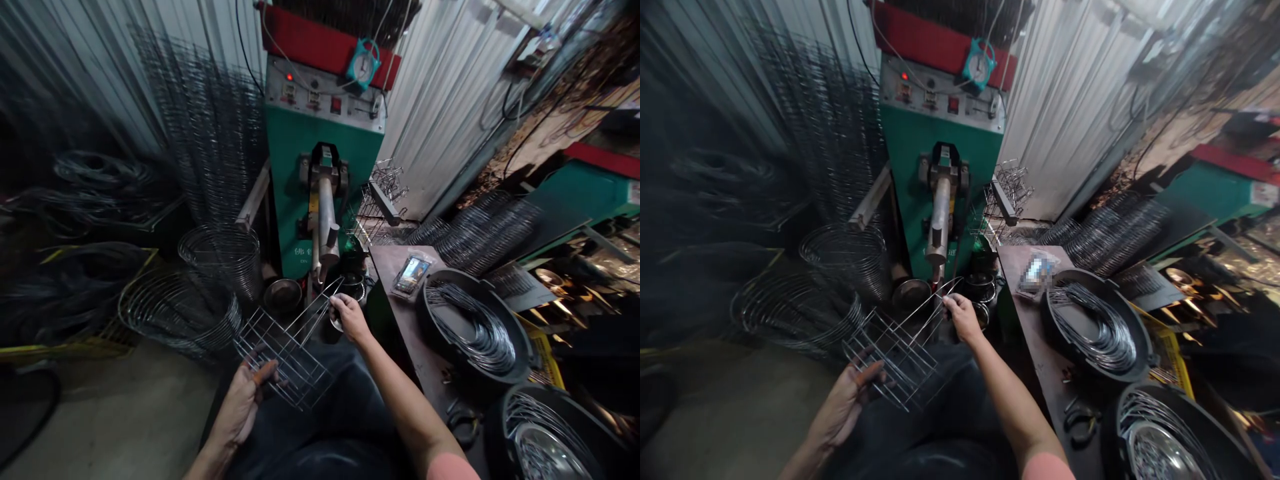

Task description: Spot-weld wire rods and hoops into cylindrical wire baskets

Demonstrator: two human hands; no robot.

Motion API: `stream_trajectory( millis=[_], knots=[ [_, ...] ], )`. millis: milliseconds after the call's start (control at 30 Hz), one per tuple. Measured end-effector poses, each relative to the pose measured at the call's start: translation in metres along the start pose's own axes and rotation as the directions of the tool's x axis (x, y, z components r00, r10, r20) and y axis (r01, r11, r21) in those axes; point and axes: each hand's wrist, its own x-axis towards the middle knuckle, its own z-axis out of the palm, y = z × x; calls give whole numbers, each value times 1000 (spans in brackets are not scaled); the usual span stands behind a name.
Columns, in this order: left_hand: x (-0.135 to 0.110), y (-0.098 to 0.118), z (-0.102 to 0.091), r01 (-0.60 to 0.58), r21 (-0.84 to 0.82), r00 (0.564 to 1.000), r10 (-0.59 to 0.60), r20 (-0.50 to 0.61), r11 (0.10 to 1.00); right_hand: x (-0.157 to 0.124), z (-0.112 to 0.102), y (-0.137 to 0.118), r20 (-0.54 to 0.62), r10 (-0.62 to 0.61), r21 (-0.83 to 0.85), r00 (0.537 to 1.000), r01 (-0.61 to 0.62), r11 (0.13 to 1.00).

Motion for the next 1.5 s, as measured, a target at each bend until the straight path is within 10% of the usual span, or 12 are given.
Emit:
stream_trajectory(
  millis=[100, 167, 233, 300, 367, 467, 833, 1500],
  knots=[
    [-5, -3, -12, -103, 126, 994, 107, -28, 987, -9, -1, 5, -8, -12, -50, 1000, 12, 999],
    [-10, 5, -14, -282, 403, 908, 378, -182, 871, -15, -1, 7, -4, -18, -81, 1000, 17, 997],
    [-13, 20, -5, -377, 759, 693, 705, -150, 532, -19, 0, 9, 3, -27, -99, 1000, 27, 995],
    [-15, 35, 13, -391, 916, 557, 816, 155, 93, -21, 2, 10, 12, -44, -117, 999, 45, 992],
    [-13, 46, 38, -421, 875, 534, 715, 451, -237, -23, 4, 10, 14, -70, -132, 997, 72, 989],
    [-2, 49, 73, -431, 782, 555, 552, 623, -450, -25, 5, 9, 4, -84, -136, 996, 84, 987],
    [29, 52, 102, -448, 713, 569, 443, 693, -539, -13, 2, 2, -14, -78, -25, 997, 77, 997],
    [65, 84, 135, -359, 772, 756, 322, 570, -524, 39, 7, -1, -70, 20, 118, 997, -11, 993]
  ],
)
